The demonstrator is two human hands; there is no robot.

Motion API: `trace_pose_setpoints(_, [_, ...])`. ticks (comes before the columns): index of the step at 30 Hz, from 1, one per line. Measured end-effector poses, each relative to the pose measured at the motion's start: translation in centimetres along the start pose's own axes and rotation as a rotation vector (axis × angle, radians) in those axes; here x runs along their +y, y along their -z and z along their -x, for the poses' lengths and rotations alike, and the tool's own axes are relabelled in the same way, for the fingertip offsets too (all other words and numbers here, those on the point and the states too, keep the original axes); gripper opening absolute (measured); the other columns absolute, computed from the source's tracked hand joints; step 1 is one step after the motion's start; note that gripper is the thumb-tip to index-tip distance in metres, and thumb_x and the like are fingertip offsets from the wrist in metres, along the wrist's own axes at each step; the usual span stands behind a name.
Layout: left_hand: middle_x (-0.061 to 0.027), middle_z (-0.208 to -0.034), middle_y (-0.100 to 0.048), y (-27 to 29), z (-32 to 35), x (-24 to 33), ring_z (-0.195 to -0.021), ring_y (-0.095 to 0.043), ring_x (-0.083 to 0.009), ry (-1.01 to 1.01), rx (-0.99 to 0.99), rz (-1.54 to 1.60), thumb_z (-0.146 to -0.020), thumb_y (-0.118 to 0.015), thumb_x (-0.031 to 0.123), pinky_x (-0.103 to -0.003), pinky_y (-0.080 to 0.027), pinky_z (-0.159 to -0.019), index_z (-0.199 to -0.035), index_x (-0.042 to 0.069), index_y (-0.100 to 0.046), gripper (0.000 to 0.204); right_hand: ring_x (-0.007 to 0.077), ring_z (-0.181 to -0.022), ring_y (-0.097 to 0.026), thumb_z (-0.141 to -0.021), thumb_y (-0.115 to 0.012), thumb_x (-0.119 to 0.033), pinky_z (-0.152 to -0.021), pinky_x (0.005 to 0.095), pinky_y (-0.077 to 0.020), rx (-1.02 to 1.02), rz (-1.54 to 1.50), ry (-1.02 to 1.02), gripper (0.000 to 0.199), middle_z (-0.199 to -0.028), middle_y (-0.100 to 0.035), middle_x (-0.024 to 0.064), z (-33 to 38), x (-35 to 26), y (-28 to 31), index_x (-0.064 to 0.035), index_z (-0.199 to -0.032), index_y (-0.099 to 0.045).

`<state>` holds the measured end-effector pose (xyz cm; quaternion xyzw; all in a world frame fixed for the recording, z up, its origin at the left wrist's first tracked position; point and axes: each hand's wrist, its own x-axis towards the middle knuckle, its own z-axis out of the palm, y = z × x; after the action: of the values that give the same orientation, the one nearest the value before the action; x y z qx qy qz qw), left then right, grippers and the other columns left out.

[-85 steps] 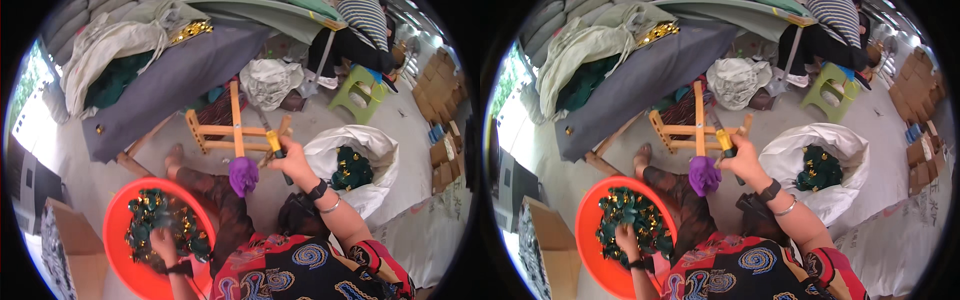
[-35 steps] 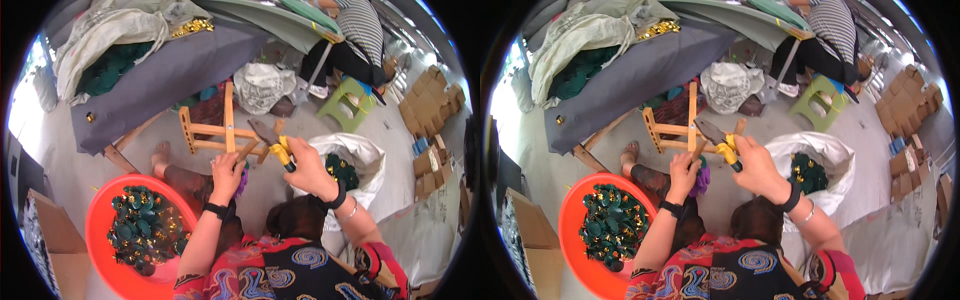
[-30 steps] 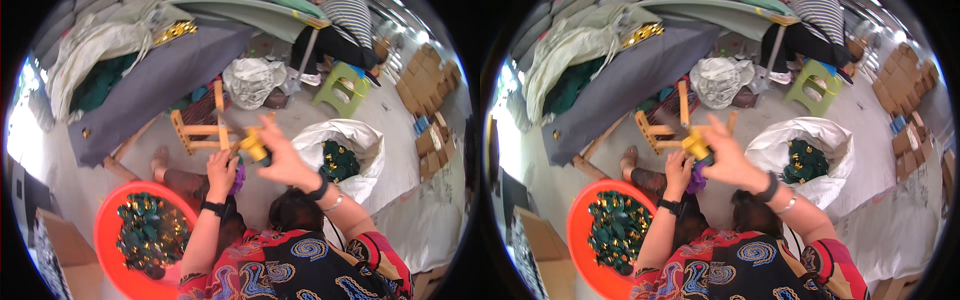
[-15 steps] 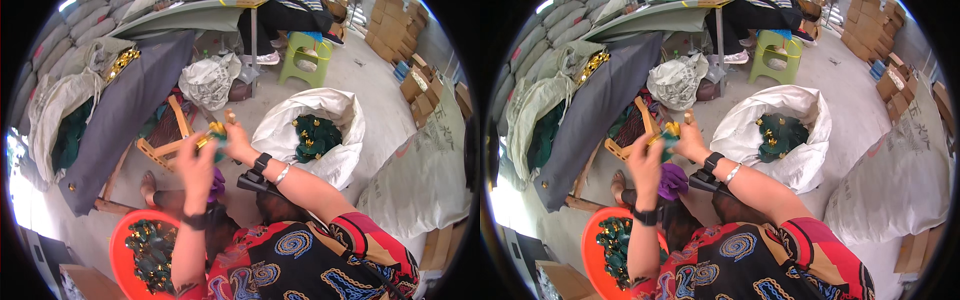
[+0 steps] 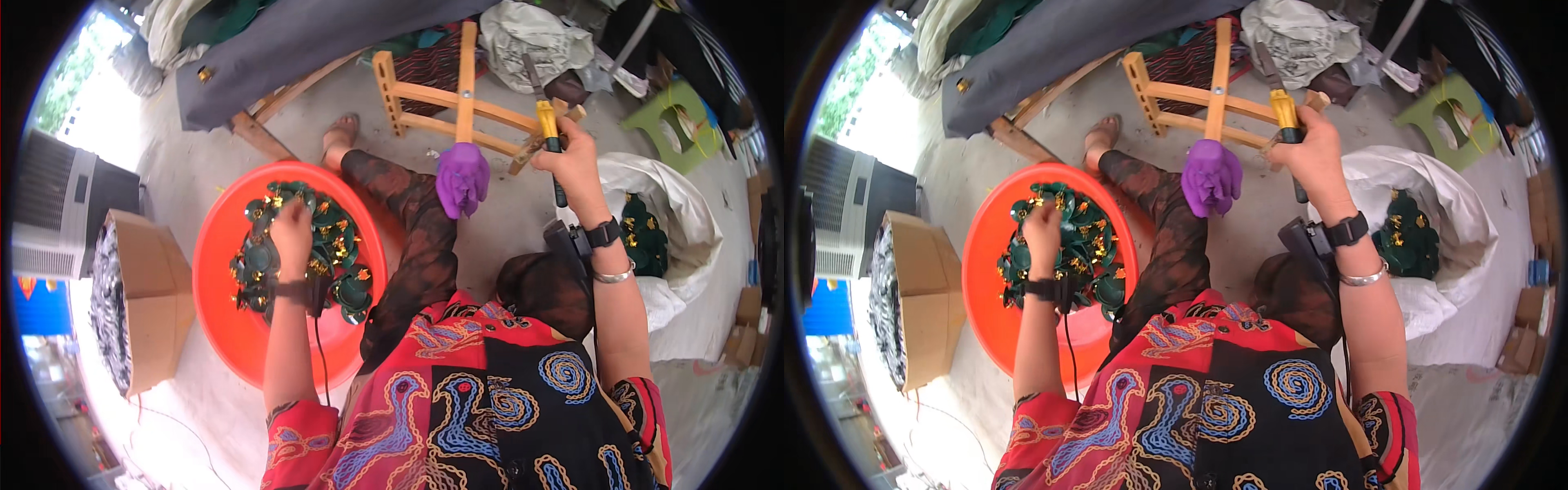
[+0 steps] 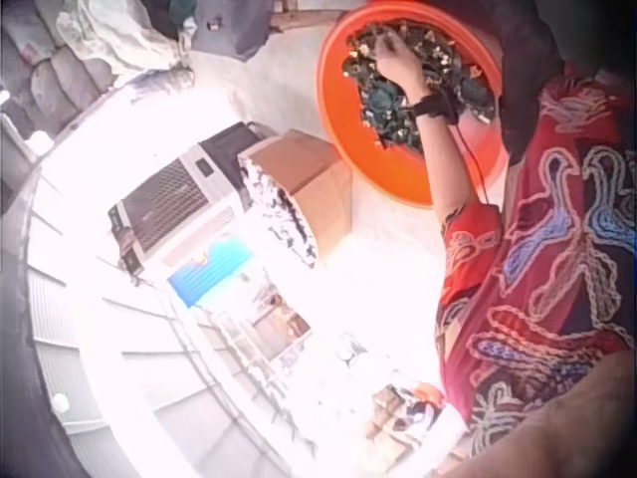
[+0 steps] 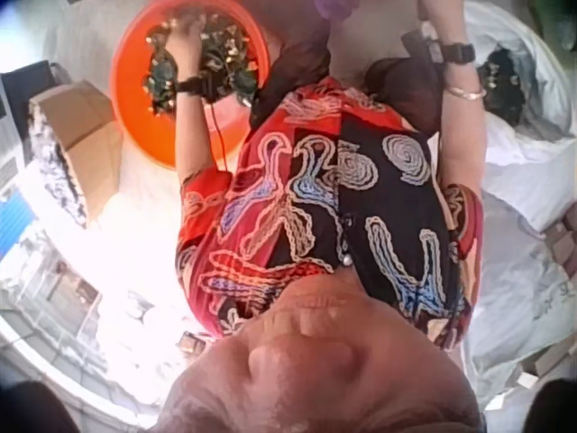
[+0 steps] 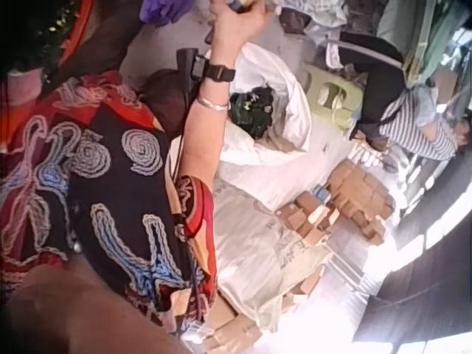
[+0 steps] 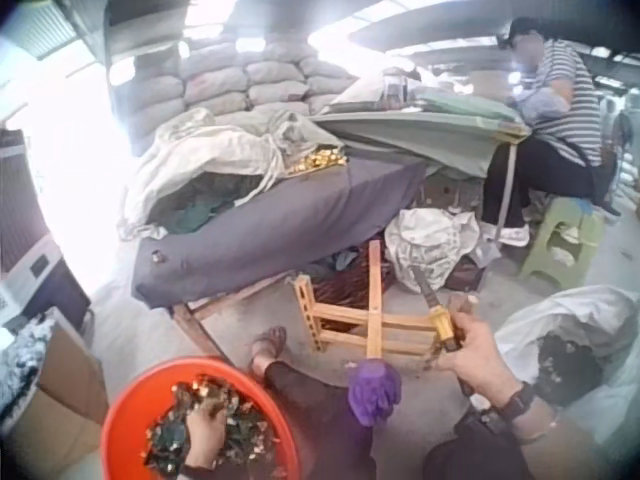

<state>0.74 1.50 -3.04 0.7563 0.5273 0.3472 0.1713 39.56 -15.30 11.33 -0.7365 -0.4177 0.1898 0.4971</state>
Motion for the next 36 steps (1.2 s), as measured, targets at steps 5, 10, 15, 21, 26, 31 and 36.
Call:
trace_pose_setpoints(5, [-0.0162,-0.083,-0.067,-3.2,10.4,-6.3,-0.077,-0.065,-0.0319,0.185,-0.433,-0.108,-0.072,-0.065,0.014,-0.040,-0.051,-0.070,-0.091,0.006,-0.068,0.021,0.0081,-0.072,-0.051,-0.058,-0.067,-0.001,-0.066,0.0223,-0.0434,-0.119,-0.009,-0.056,0.047,-0.081,-0.056,0.0010,-1.0,-0.5,-1.7,0.0026,-0.104,-0.057])
trace_pose_setpoints(10, [-0.0183,-0.078,-0.062,-8.9,11.7,-4.5,-0.072,-0.061,-0.0359,-0.075,-0.641,-0.274,-0.089,-0.051,0.028,-0.047,-0.048,-0.063,-0.097,0.008,-0.060,0.024,0.0205,-0.087,-0.059,-0.051,-0.072,-0.007,-0.077,0.0337,-0.0479,-0.023,0.130,0.090,0.051,-0.093,-0.062,0.0114,-0.1,-1.4,-1.4,0.0024,-0.100,-0.059])
trace_pose_setpoints(15, [-0.0158,-0.069,-0.064,-8.7,17.5,-11.3,-0.060,-0.063,-0.0305,-0.220,-0.573,-0.439,-0.082,-0.054,0.032,-0.041,-0.049,-0.050,-0.073,0.007,-0.066,0.030,0.0374,-0.104,-0.053,-0.054,-0.072,-0.015,-0.090,0.0393,-0.0438,-0.130,0.167,0.177,0.058,-0.110,-0.053,0.0238,0.9,2.0,-6.1,0.0017,-0.107,-0.056])
trace_pose_setpoints(21, [-0.0119,-0.071,-0.066,-10.0,14.7,-7.6,-0.064,-0.065,-0.0255,-0.323,-0.669,-0.587,-0.081,-0.055,0.021,-0.037,-0.052,-0.055,-0.083,0.009,-0.064,0.015,0.0406,-0.101,-0.052,-0.050,-0.071,-0.011,-0.088,0.0404,-0.0445,-0.025,0.135,0.037,0.059,-0.107,-0.050,0.0275,1.8,-0.6,-2.3,0.0036,-0.105,-0.056])
trace_pose_setpoints(26, [-0.0127,-0.069,-0.065,-10.5,15.0,-7.8,-0.062,-0.065,-0.0264,-0.296,-0.637,-0.608,-0.082,-0.054,0.017,-0.039,-0.052,-0.054,-0.076,0.008,-0.064,0.015,0.0396,-0.098,-0.053,-0.051,-0.073,-0.011,-0.086,0.0400,-0.0449,-0.014,0.106,0.001,0.064,-0.103,-0.051,0.0261,1.1,-0.6,-2.0,0.0043,-0.110,-0.055])
trace_pose_setpoints(31, [-0.0154,-0.070,-0.064,-9.3,15.2,-9.9,-0.061,-0.063,-0.0320,-0.437,-0.743,-0.673,-0.082,-0.053,0.030,-0.041,-0.050,-0.052,-0.075,0.009,-0.066,0.025,0.0394,-0.099,-0.054,-0.051,-0.074,-0.011,-0.086,0.0395,-0.0448,-0.056,0.088,0.001,0.068,-0.104,-0.052,0.0252,1.6,-1.3,-2.3,0.0047,-0.114,-0.054])
trace_pose_setpoints(36, [-0.0206,-0.070,-0.062,-8.2,15.2,-7.4,-0.060,-0.060,-0.0378,-0.144,-0.462,-0.342,-0.081,-0.053,0.026,-0.047,-0.046,-0.052,-0.085,0.003,-0.067,0.027,0.0356,-0.092,-0.053,-0.051,-0.075,-0.013,-0.081,0.0380,-0.0448,0.005,0.071,0.047,0.063,-0.099,-0.051,0.0214,2.1,-0.9,-1.4,0.0032,-0.109,-0.055])
